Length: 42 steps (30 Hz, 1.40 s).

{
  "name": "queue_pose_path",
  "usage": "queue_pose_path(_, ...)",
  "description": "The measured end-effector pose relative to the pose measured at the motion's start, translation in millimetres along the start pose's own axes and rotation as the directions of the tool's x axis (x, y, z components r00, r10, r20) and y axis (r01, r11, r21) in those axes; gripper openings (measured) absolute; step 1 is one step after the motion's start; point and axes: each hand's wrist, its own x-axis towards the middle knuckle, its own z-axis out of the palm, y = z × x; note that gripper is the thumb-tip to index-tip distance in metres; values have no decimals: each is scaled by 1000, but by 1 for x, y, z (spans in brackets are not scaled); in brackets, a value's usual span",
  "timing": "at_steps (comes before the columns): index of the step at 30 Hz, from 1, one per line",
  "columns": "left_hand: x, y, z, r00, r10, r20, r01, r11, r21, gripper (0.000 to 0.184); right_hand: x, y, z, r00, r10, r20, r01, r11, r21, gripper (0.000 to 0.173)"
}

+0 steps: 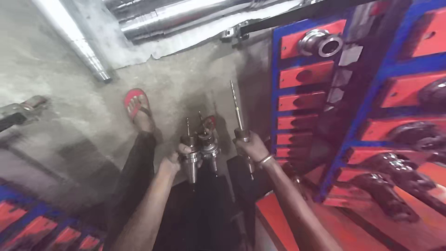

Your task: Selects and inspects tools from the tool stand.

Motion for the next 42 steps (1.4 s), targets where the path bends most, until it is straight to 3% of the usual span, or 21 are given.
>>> queue_pose_path(4, 2, -2, -10, 996, -70, 58, 73, 996, -54, 22, -7, 10, 13, 999, -19, 29, 17, 998, 64, 36)
queue_pose_path(14, 7, -7, -12, 987, -155, -45, 156, 988, 4, 30, -3, 19, 23, 999, 21, 40, -23, 998, 51, 42)
queue_pose_path(18, 7, -3, 6, 968, -160, -191, 166, 986, 14, 24, -5, 16, 25, 999, 21, 43, -21, 1000, 9, 47)
queue_pose_path(21, 11, -6, -6, 975, -175, -136, 177, 984, 4, 27, -5, 16, 27, 999, 26, 38, -27, 1000, 16, 50)
queue_pose_path(24, 13, -9, -12, 979, -182, -93, 182, 983, -13, 30, -5, 16, 29, 999, 26, 38, -27, 999, 25, 43)
queue_pose_path(31, 17, -5, 0, 964, -148, -219, 155, 988, 19, 29, 0, 18, 35, 998, -18, 60, 10, 991, 132, 44)
queue_pose_path(37, 21, -8, -15, 987, -162, -20, 161, 987, -15, 27, 2, 16, 31, 996, -41, 81, 27, 986, 164, 44)
queue_pose_path(42, 18, -5, 0, 977, -164, -139, 166, 986, -3, 21, -2, 15, 30, 991, -128, 30, 119, 970, 213, 51)
